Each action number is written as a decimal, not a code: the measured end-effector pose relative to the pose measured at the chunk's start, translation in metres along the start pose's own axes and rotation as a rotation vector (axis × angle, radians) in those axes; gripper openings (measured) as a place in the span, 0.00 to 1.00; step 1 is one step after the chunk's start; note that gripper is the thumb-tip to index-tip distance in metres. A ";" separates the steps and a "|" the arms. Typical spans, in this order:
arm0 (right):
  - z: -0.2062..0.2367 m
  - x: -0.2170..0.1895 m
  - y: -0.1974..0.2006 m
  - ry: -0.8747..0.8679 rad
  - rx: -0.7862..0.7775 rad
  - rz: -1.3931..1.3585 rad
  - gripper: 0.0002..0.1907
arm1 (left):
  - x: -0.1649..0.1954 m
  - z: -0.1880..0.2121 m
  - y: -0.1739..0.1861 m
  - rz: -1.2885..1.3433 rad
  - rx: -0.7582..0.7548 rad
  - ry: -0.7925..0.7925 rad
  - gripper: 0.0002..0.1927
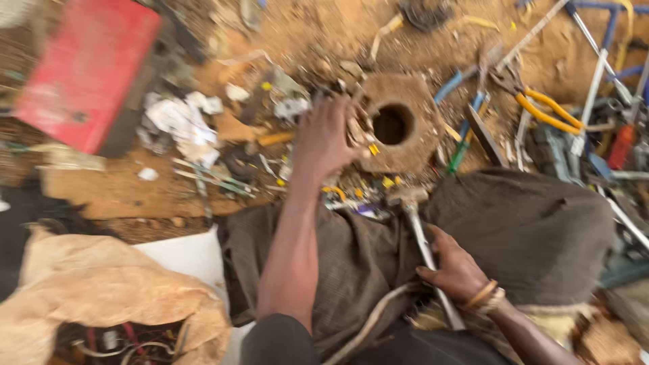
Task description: The person sits on the ground and uses a hammer and chisel to strike and separate a metal component. They repeatedly reposition the part, tap it with the hammer, and use a screwdriver to pry or adjust internal pieces.
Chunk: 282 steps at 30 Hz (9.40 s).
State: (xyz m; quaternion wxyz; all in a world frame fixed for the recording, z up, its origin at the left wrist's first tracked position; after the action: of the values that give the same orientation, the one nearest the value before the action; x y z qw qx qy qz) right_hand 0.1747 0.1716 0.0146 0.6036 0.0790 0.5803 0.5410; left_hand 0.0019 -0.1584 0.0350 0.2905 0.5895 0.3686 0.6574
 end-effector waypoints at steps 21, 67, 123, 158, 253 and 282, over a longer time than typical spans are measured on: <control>-0.056 0.026 -0.030 -0.570 -0.009 -1.643 0.12 | 0.068 0.000 -0.097 0.275 0.278 -0.203 0.52; -0.031 -0.014 0.157 -0.052 0.744 -0.524 0.19 | 0.028 -0.003 -0.111 0.156 0.135 -0.085 0.57; -0.081 -0.041 0.069 -0.202 0.396 -0.763 0.14 | 0.022 0.011 -0.087 0.125 0.066 -0.031 0.60; -0.074 -0.013 0.047 -0.456 0.225 -1.320 0.12 | -0.036 0.001 -0.015 0.568 0.345 0.099 0.36; -0.007 0.019 -0.016 -0.801 -0.013 -1.306 0.10 | 0.040 -0.019 -0.128 0.207 0.126 -0.085 0.52; -0.034 -0.001 -0.012 -0.843 0.014 -1.084 0.11 | -0.018 -0.021 -0.040 0.693 -0.092 0.504 0.38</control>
State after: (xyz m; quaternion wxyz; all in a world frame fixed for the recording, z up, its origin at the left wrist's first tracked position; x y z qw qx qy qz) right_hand 0.1553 0.1480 -0.0041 0.9629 -0.0150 0.2567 0.0819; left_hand -0.0183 -0.1538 -0.0095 -0.0206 0.4856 0.1786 0.8555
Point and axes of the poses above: each hand's wrist, its own z-axis away from the middle knuckle, its own y-axis out of the back of the hand, x = y × z, the point moved 3 cm from there along -z, towards the middle knuckle, and after that the axes turned 15 degrees about y, right-handed, at the moved point
